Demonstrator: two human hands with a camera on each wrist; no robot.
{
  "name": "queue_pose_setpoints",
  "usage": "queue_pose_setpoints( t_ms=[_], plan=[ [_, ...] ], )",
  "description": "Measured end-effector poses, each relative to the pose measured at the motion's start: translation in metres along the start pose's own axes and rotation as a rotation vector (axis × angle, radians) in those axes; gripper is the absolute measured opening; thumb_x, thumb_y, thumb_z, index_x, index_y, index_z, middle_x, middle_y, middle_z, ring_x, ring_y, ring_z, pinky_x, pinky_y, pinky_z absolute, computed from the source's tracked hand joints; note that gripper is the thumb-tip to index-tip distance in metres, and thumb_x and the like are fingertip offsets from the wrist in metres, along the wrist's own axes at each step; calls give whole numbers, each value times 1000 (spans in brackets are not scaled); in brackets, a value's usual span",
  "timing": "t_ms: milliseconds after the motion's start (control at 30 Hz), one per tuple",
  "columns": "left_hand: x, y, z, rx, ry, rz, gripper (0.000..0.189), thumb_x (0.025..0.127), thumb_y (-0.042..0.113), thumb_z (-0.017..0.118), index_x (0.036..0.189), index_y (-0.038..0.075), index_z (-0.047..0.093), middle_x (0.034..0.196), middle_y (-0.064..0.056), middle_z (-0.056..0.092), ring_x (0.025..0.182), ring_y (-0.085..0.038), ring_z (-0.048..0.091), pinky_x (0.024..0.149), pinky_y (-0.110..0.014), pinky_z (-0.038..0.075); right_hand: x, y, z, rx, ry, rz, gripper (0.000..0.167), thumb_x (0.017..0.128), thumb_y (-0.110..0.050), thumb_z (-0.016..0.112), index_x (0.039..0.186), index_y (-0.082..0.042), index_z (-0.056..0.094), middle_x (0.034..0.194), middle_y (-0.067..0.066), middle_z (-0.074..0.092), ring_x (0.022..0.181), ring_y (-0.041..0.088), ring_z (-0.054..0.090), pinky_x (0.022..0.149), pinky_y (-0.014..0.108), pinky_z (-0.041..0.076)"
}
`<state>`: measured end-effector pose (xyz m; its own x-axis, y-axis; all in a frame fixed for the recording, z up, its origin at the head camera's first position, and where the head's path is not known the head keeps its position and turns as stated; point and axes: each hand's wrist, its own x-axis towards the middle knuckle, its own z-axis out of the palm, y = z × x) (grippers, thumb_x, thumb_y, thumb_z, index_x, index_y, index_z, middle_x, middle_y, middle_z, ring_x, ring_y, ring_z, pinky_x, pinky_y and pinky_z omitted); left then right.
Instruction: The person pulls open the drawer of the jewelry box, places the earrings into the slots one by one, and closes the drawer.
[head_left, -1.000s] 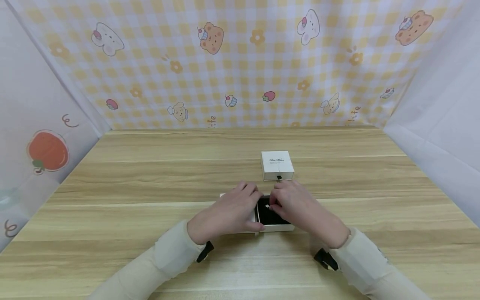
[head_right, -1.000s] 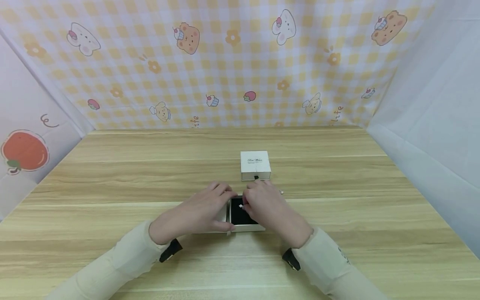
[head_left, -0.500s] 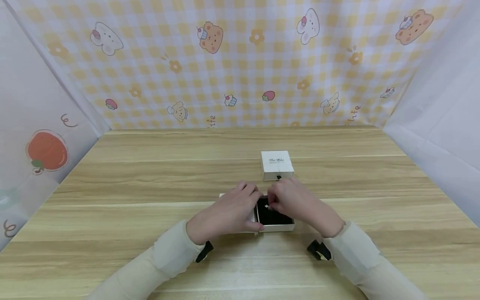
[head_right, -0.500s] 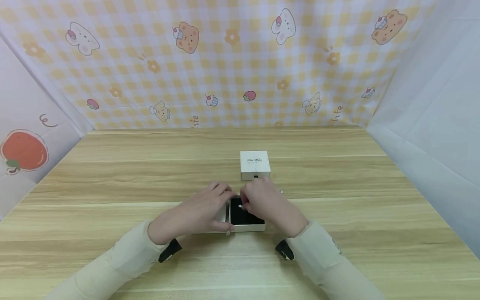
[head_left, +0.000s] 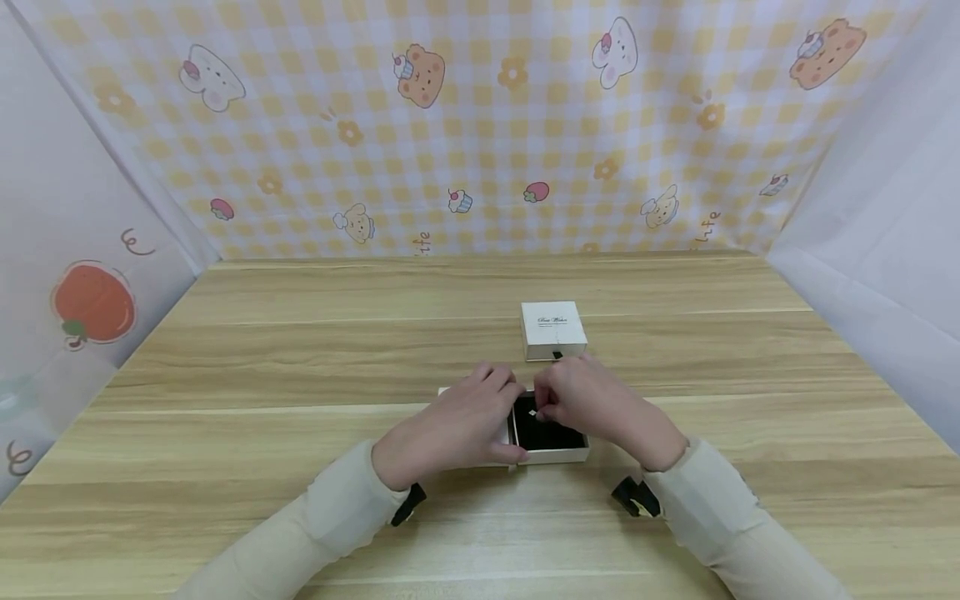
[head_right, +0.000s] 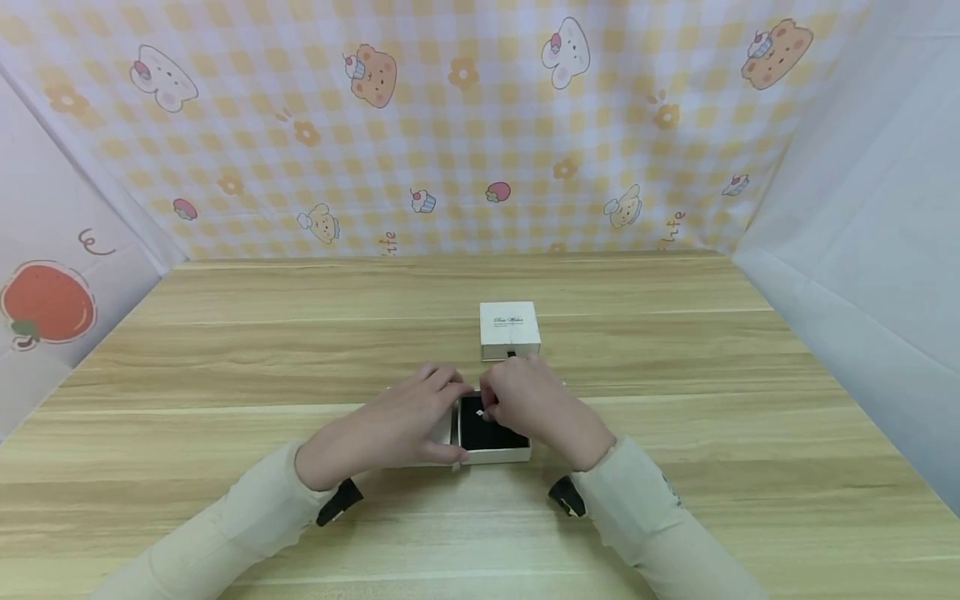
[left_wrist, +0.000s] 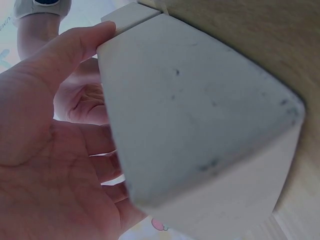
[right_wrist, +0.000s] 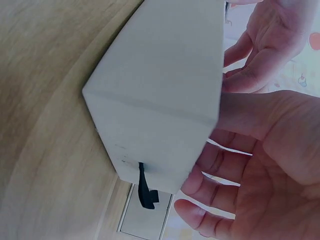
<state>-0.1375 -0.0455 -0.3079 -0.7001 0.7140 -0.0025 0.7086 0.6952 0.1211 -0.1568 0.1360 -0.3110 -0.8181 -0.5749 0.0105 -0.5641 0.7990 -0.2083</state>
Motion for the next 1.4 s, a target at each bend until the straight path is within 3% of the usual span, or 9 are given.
queue_pose_setpoints(
  t_ms=[367, 533, 733, 1033, 1400],
  plan=[
    [-1, 0, 0, -21, -8, -9, 66, 77, 50, 69, 123, 4, 55, 119, -5, 52, 109, -22, 44, 95, -32, 41, -3, 2, -2, 8, 5, -4, 15, 76, -22, 76, 68, -17, 64, 62, -12, 57, 59, 2, 48, 62, 24, 39],
    [0, 0, 1, -25, -13, -13, 65, 77, 50, 69, 123, 5, 55, 118, -4, 52, 109, -22, 44, 95, -32, 41, -6, 7, -11, 48, 45, -13, 9, 76, -17, 75, 74, -13, 67, 63, -8, 57, 58, 3, 47, 56, 21, 40],
    [-1, 0, 1, -63, -15, -22, 65, 77, 48, 70, 123, 4, 55, 118, -5, 51, 111, -22, 43, 92, -32, 44, -12, 13, -26, 97, 41, 51, 7, 81, -16, 71, 83, -10, 69, 66, -4, 55, 58, 7, 46, 54, 22, 39],
    [0, 0, 2, -85, -20, -35, 66, 77, 47, 71, 125, 4, 54, 122, -5, 50, 115, -22, 41, 91, -32, 45, -26, 31, -44, 151, 108, 125, 6, 83, -14, 69, 86, -9, 69, 67, -3, 54, 60, 10, 45, 54, 24, 38],
    [1, 0, 2, -90, -30, -41, 67, 76, 46, 71, 125, 4, 54, 121, -5, 50, 118, -23, 40, 95, -32, 43, -29, 52, -46, 88, 72, 223, 4, 83, -12, 67, 82, -9, 67, 69, 0, 54, 62, 13, 46, 57, 28, 38]
  ],
)
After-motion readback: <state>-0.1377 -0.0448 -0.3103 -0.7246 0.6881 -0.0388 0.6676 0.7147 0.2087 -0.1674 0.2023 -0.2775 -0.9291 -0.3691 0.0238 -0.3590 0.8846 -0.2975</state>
